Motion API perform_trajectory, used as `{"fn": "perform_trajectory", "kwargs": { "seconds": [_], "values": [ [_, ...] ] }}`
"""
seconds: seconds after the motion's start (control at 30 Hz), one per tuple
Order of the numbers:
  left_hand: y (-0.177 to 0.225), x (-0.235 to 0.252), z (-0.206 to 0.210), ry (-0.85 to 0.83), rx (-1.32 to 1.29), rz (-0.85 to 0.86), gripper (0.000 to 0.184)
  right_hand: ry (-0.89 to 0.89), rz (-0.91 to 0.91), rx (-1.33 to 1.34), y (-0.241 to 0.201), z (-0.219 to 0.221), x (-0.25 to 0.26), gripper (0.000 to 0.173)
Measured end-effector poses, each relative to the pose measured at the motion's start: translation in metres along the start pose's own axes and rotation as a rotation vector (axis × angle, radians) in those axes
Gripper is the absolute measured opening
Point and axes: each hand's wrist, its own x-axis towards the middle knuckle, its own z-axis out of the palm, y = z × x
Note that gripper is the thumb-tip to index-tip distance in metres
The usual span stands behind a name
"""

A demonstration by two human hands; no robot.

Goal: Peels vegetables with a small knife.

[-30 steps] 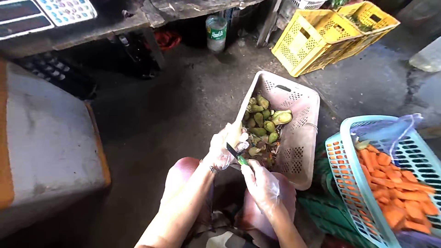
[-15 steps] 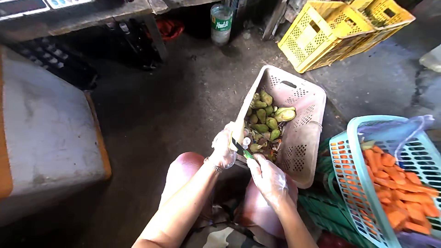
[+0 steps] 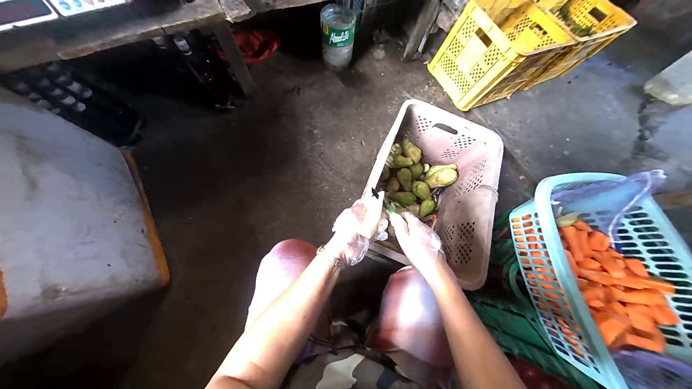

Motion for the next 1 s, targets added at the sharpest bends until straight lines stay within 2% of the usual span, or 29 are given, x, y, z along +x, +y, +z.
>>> {"fn": "perform_trajectory", "kwargs": {
  "seconds": [0.17, 0.27, 0.33, 0.47, 0.57, 0.63, 0.83, 1.0],
  "values": [
    [-0.010, 0.008, -0.003, 0.045, 0.043, -0.022, 0.033, -0.123, 0.039, 0.001, 0.010, -0.009, 0.018, 0.064],
    [-0.008, 0.004, -0.005, -0.049, 0.076, -0.015, 0.034, -0.187, 0.108, -0.087, 0.028, -0.006, 0.030, 0.062],
    [-0.002, 0.002, -0.004, -0.052, 0.065, -0.014, 0.034, -0.218, 0.136, -0.085, 0.048, -0.003, 0.030, 0.062],
    [0.002, 0.001, -0.005, -0.021, 0.041, -0.034, 0.038, -0.055, 0.143, 0.043, 0.060, -0.011, 0.008, 0.061],
    [0.000, -0.003, -0.001, -0.059, 0.143, 0.040, 0.029, 0.079, 0.031, 0.189, 0.054, -0.013, -0.021, 0.047],
    [0.002, -0.004, 0.002, -0.064, 0.187, 0.044, 0.030, 0.114, -0.040, 0.235, 0.046, -0.011, -0.037, 0.043],
    [0.002, 0.001, -0.001, 0.059, 0.116, 0.045, 0.034, 0.211, -0.254, 0.083, 0.036, 0.006, -0.054, 0.045],
    [0.002, -0.001, 0.004, 0.104, 0.126, -0.018, 0.039, 0.096, -0.167, -0.070, 0.021, 0.002, -0.048, 0.047]
  ]
}}
